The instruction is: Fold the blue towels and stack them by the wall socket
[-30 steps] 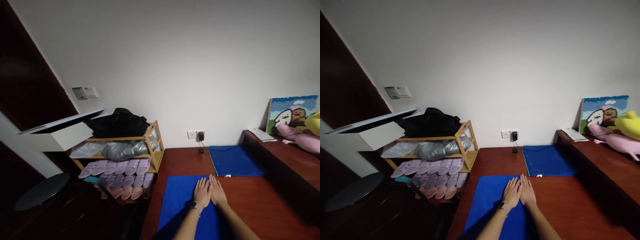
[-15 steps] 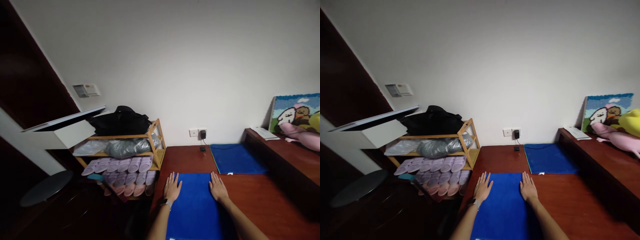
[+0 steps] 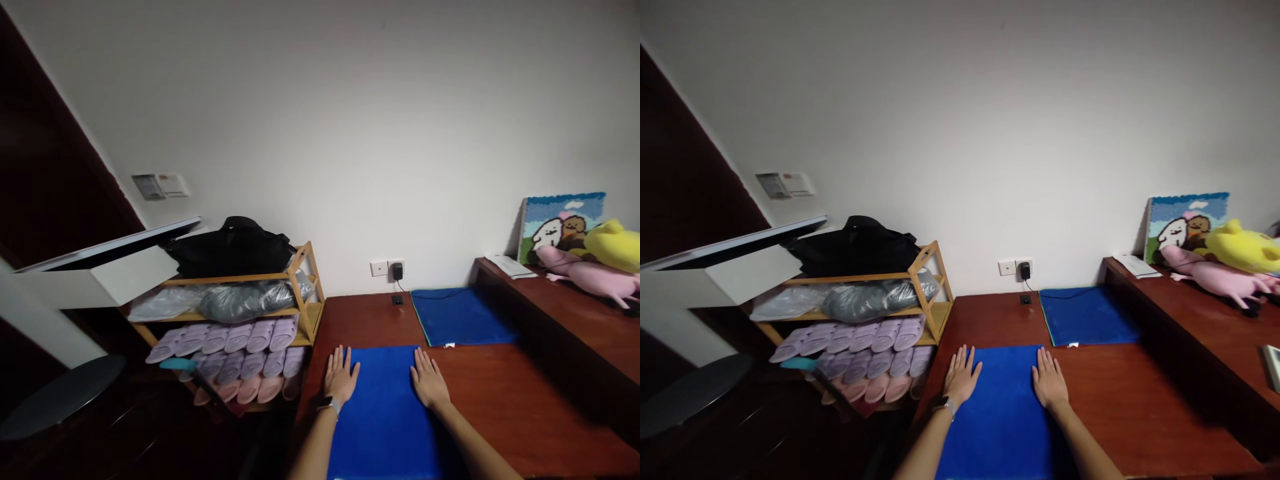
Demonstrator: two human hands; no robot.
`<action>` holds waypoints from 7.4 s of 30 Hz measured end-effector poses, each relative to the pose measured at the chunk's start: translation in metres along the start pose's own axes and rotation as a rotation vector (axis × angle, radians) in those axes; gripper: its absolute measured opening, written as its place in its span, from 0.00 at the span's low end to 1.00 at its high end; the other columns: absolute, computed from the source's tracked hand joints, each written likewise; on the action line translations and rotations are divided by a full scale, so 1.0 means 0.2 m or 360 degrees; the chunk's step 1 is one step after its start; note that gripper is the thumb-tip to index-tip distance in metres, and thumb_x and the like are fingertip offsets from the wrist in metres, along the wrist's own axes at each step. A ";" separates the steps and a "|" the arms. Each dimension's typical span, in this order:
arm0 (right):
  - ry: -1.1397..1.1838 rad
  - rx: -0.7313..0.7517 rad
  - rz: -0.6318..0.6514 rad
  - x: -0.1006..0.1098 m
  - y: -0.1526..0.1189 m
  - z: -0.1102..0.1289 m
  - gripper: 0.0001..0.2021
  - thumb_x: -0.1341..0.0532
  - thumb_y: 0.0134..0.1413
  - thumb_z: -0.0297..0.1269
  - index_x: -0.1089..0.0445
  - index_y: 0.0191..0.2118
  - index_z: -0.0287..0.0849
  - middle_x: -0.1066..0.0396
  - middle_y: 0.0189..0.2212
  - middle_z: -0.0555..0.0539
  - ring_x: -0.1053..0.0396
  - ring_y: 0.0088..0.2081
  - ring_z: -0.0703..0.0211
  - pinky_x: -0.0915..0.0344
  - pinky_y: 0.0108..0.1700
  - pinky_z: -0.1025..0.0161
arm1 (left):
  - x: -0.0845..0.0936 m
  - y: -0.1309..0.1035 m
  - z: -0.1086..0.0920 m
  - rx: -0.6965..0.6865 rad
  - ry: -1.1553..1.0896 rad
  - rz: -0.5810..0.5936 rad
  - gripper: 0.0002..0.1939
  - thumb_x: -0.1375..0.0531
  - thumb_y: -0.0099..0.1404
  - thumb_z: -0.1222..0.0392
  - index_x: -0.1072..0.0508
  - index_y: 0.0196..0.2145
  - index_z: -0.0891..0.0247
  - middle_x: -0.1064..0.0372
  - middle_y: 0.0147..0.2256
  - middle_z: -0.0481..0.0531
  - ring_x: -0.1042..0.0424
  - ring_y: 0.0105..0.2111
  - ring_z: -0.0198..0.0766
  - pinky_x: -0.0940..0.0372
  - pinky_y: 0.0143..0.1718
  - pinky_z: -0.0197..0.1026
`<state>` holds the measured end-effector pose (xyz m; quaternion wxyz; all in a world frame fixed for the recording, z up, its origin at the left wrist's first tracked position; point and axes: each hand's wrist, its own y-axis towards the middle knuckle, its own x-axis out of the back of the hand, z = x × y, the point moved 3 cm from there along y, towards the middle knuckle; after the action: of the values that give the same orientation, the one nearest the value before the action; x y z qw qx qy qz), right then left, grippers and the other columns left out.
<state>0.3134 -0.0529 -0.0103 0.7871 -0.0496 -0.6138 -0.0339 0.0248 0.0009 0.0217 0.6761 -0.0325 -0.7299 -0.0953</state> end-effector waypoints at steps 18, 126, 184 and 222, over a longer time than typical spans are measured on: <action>0.0071 0.0007 -0.0102 -0.01 0.01 -0.01 0.33 0.62 0.71 0.44 0.56 0.75 0.33 0.58 0.75 0.43 0.59 0.76 0.54 0.61 0.75 0.51 | -0.07 -0.15 -0.30 -0.0259 -0.0168 0.0034 0.39 0.64 0.77 0.36 0.48 0.74 0.62 0.56 0.74 0.58 0.55 0.74 0.48 0.54 0.73 0.57; 0.0074 0.0226 -0.0484 -0.25 -0.75 -0.09 0.30 0.56 0.73 0.49 0.43 0.72 0.44 0.49 0.73 0.47 0.50 0.73 0.47 0.49 0.72 0.44 | 0.04 -0.72 -0.54 -0.0520 -0.0328 -0.0179 0.32 0.56 0.79 0.48 0.59 0.75 0.55 0.55 0.74 0.50 0.50 0.73 0.48 0.44 0.71 0.56; 0.0136 0.0138 -0.0246 -0.13 -0.61 -0.06 0.33 0.59 0.72 0.48 0.48 0.74 0.37 0.52 0.73 0.45 0.54 0.74 0.49 0.53 0.74 0.43 | -0.09 -0.53 -0.09 0.0093 -0.0070 -0.0097 0.34 0.57 0.78 0.44 0.46 0.73 0.65 0.52 0.73 0.59 0.52 0.73 0.51 0.51 0.72 0.59; 0.0103 0.0033 -0.0011 0.07 -0.22 0.03 0.33 0.61 0.71 0.44 0.53 0.75 0.33 0.56 0.75 0.42 0.58 0.75 0.50 0.60 0.75 0.48 | -0.10 -0.53 0.15 0.0154 0.0029 -0.0236 0.35 0.59 0.77 0.43 0.43 0.72 0.66 0.49 0.72 0.61 0.48 0.72 0.50 0.48 0.71 0.57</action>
<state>0.3068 -0.0959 0.0060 0.8069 -0.0382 -0.5886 -0.0319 -0.0226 -0.0957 -0.0103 0.6746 0.0554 -0.7278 -0.1101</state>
